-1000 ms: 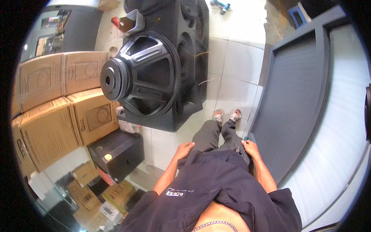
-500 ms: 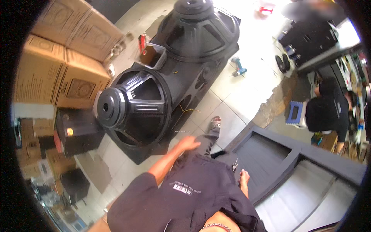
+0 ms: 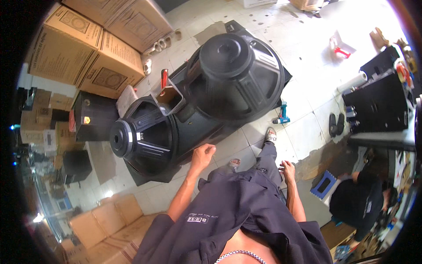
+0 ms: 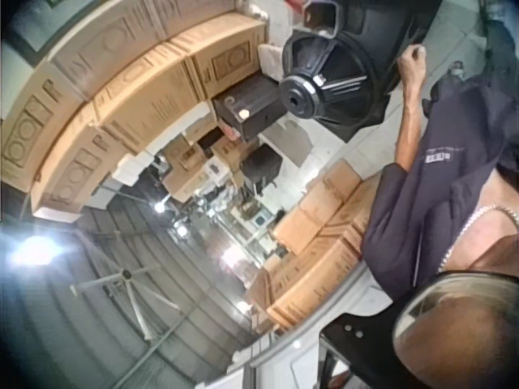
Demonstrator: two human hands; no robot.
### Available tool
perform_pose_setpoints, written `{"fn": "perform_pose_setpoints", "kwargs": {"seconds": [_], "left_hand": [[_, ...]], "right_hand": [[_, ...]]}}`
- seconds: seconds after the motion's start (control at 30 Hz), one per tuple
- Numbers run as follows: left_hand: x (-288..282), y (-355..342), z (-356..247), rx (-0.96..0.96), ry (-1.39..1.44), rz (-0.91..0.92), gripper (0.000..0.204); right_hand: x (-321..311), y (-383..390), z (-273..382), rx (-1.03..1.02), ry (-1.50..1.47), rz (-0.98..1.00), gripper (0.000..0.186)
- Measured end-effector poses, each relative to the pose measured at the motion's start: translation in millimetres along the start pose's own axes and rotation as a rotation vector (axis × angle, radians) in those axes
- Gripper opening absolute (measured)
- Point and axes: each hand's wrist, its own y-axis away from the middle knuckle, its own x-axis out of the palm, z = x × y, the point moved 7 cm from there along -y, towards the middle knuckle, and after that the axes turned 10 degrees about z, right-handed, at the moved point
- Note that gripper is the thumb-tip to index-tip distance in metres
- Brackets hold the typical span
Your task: The person connects wires to a speaker driver and secures it into a speaker enclosure. They strip and twist wires, attach them to terminals, and place the driver into the enclosure.
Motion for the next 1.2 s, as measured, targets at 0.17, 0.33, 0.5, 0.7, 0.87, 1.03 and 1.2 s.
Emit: {"fn": "perform_pose_setpoints", "kwargs": {"seconds": [0.17, 0.33, 0.5, 0.7, 0.87, 1.03, 1.2], "left_hand": [[42.2, -9.3, -51.2, -0.063, 0.227, -0.137, 0.022], [61.2, -24.8, -98.6, -0.106, 0.119, -0.073, 0.024], [79.8, -18.1, -71.3, -0.290, 0.091, 0.015, 0.025], [75.3, -8.8, -43.9, -0.282, 0.082, -0.090, 0.022], [22.7, -12.5, -63.8, -0.283, 0.043, -0.346, 0.028], [-30.7, -27.2, -83.2, -0.151, 0.042, -0.557, 0.042], [-50.1, -55.5, -98.9, -0.113, 0.149, -0.657, 0.038]], "right_hand": [[-48.9, -70.0, 47.3, 0.194, 0.124, 0.128, 0.032], [-102.9, -120.0, 115.6, 0.175, 0.258, 0.156, 0.032], [-101.0, -146.8, 149.7, 0.175, 0.239, 0.221, 0.032], [-60.9, -138.5, 174.8, 0.160, 0.323, 0.276, 0.030], [-41.8, -136.2, 205.5, 0.021, 0.437, 0.309, 0.034], [-5.6, -108.9, 341.3, -0.263, 0.674, 0.057, 0.038], [107.3, -64.6, 494.2, -0.671, 0.290, 0.184, 0.064]]}}
